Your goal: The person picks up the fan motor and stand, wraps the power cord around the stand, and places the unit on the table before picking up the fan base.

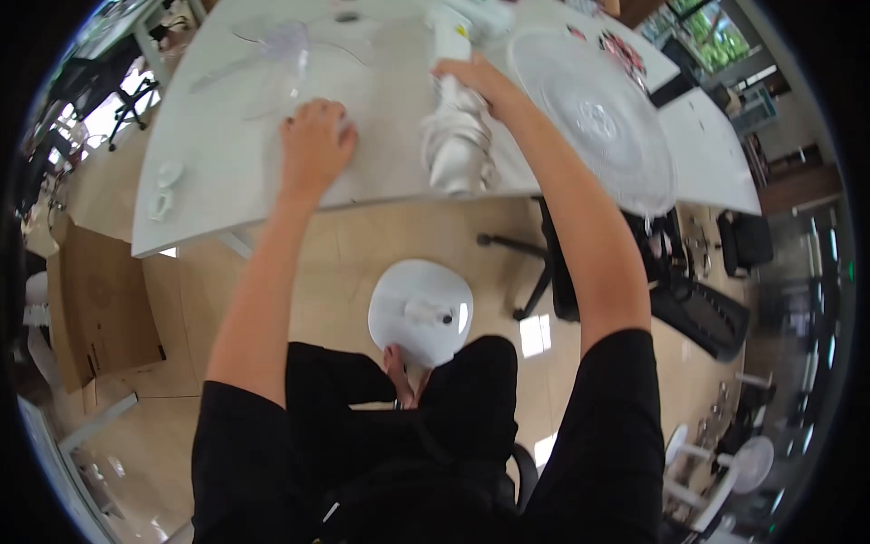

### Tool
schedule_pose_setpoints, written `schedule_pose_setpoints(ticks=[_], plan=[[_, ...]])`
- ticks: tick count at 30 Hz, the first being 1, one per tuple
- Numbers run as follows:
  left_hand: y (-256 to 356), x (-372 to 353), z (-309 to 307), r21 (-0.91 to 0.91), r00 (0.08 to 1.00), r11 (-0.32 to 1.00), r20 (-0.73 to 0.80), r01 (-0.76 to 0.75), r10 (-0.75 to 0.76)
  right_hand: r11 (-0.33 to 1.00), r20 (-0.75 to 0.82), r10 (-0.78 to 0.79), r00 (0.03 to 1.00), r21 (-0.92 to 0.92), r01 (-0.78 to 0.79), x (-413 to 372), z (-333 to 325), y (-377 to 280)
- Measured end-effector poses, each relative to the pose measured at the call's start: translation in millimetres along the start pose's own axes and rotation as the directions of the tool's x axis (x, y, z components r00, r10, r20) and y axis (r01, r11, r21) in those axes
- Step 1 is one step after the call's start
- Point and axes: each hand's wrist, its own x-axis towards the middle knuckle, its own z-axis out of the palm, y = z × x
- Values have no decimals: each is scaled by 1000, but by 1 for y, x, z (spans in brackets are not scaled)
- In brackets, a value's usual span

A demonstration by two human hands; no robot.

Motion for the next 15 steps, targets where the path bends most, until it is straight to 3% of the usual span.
schedule_pose_setpoints(ticks=[3, 6, 12, 15], plan=[[2, 1, -5, -7, 1000, 1000, 7, 3, -3, 989, 12, 57, 998, -141, -55, -7, 3, -11], [1, 0, -5, -4, 1000, 1000, 6, -9, 9, 975, -126, 17, 992, -218, -44, -9, 9, -9], [2, 1, -6, -21, 1000, 1000, 14, -14, 14, 772, -86, 103, 991, -621, -134, -11, 1, -32], [2, 1, -6, -20, 1000, 1000, 11, -22, 22, 875, -24, 162, 987, -459, -155, -23, -6, -40]])
